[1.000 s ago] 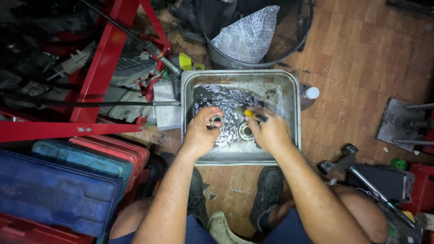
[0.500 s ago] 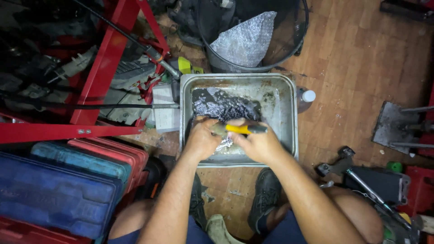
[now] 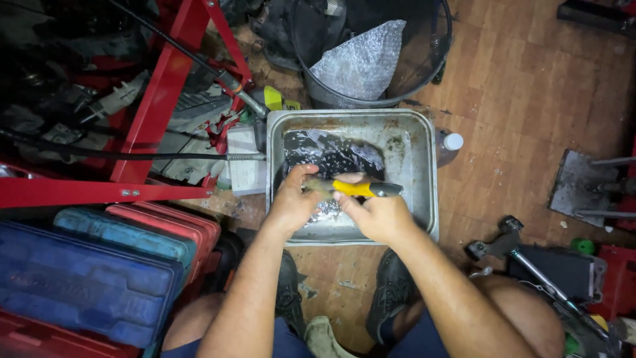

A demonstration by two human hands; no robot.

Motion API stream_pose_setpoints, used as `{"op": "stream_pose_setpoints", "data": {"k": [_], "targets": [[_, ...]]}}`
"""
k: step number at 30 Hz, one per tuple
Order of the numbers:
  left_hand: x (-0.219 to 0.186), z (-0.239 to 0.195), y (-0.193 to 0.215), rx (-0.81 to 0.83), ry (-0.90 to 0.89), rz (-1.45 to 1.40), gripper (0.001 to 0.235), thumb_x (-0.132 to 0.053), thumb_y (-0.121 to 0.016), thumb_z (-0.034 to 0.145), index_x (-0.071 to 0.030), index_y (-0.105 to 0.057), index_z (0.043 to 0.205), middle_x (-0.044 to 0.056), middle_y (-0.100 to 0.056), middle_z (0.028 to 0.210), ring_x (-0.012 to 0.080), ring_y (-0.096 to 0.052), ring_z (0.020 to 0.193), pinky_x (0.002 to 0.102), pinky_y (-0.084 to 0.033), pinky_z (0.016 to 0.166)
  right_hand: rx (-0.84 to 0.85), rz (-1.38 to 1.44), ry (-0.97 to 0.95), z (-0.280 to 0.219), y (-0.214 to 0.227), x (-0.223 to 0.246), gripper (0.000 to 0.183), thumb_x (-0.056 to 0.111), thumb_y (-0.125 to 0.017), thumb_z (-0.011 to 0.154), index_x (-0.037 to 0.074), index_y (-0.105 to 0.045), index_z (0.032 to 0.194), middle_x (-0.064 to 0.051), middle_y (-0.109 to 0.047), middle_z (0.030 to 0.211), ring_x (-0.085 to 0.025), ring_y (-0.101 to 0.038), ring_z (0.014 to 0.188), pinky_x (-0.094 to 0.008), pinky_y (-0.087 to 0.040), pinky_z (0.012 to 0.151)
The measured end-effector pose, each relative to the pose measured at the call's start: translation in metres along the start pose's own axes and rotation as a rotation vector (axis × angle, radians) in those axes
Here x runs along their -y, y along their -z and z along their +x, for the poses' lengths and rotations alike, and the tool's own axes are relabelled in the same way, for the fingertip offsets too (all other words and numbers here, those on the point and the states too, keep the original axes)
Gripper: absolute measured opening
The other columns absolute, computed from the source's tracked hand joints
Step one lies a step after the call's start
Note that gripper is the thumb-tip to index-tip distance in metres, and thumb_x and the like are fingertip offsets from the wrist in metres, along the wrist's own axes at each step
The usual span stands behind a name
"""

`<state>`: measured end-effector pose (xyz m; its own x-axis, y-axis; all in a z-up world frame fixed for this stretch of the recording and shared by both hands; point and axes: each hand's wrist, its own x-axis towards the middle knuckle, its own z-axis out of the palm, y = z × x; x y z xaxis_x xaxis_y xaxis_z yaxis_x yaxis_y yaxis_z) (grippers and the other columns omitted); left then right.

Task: Cleaning motorcycle engine components in a metal tray filled with solvent and using hand tools to work on the engine block.

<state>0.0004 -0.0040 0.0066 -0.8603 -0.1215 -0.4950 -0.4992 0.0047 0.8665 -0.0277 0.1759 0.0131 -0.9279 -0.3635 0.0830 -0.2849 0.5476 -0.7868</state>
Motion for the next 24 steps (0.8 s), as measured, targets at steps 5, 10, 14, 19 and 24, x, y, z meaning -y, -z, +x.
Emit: {"op": "stream_pose_setpoints", "data": {"k": [5,10,14,19,24], "targets": [[0.02,0.009,-0.004,0.008,-0.06,0.118,0.048,0.004,-0.066,0.078,0.001,-0.064,0.126,0.024,-0.073,0.102,0.0315,-0.073,0.083,0.042,-0.067,0.063,-0.043,-0.014,0.103,-0.001,-0.004,-0.022,0.017,0.018,-0.077,0.086,0.016,-0.077,0.103,-0.012,-0.079,0.095,-0.038,-0.075,0.091,-0.048,-0.061,0.077],[0.054,0.032,-0.013,-0.067,-0.119,0.044,0.044,0.007,-0.067,0.072,0.001,-0.073,0.114,0.017,-0.074,0.082,0.0226,-0.07,0.065,0.034,-0.062,0.047,-0.005,0.023,0.139,0.002,-0.01,-0.036,0.016,0.016,-0.077,0.087,0.01,-0.078,0.102,-0.016,-0.079,0.093,-0.039,-0.075,0.09,-0.049,-0.062,0.078],[0.052,0.03,-0.009,-0.083,0.005,-0.046,0.026,0.0,-0.067,0.085,0.003,-0.075,0.11,0.021,-0.073,0.08,0.0187,-0.068,0.06,0.031,-0.062,0.053,-0.061,-0.243,0.07,-0.002,-0.01,-0.09,0.017,0.028,-0.077,0.087,0.017,-0.077,0.1,-0.01,-0.078,0.088,-0.035,-0.075,0.083,-0.049,-0.06,0.074],[0.03,0.022,-0.015,-0.087,0.046,-0.03,0.023,-0.008,-0.064,0.092,0.0,-0.076,0.11,0.02,-0.074,0.086,0.0217,-0.069,0.069,0.037,-0.067,0.058,-0.063,-0.149,0.111,0.001,-0.004,-0.028,0.013,0.025,-0.079,0.087,0.012,-0.079,0.09,-0.013,-0.079,0.087,-0.039,-0.075,0.082,-0.047,-0.061,0.074],[0.023,0.008,-0.018,-0.112,0.067,0.138,0.027,-0.02,-0.071,0.086,-0.011,-0.08,0.11,0.019,-0.076,0.088,0.0324,-0.075,0.077,0.045,-0.062,0.058,-0.12,-0.129,0.083,0.001,-0.011,-0.045,0.019,0.025,-0.082,0.084,0.013,-0.078,0.098,-0.013,-0.078,0.09,-0.035,-0.075,0.091,-0.044,-0.061,0.076]]}}
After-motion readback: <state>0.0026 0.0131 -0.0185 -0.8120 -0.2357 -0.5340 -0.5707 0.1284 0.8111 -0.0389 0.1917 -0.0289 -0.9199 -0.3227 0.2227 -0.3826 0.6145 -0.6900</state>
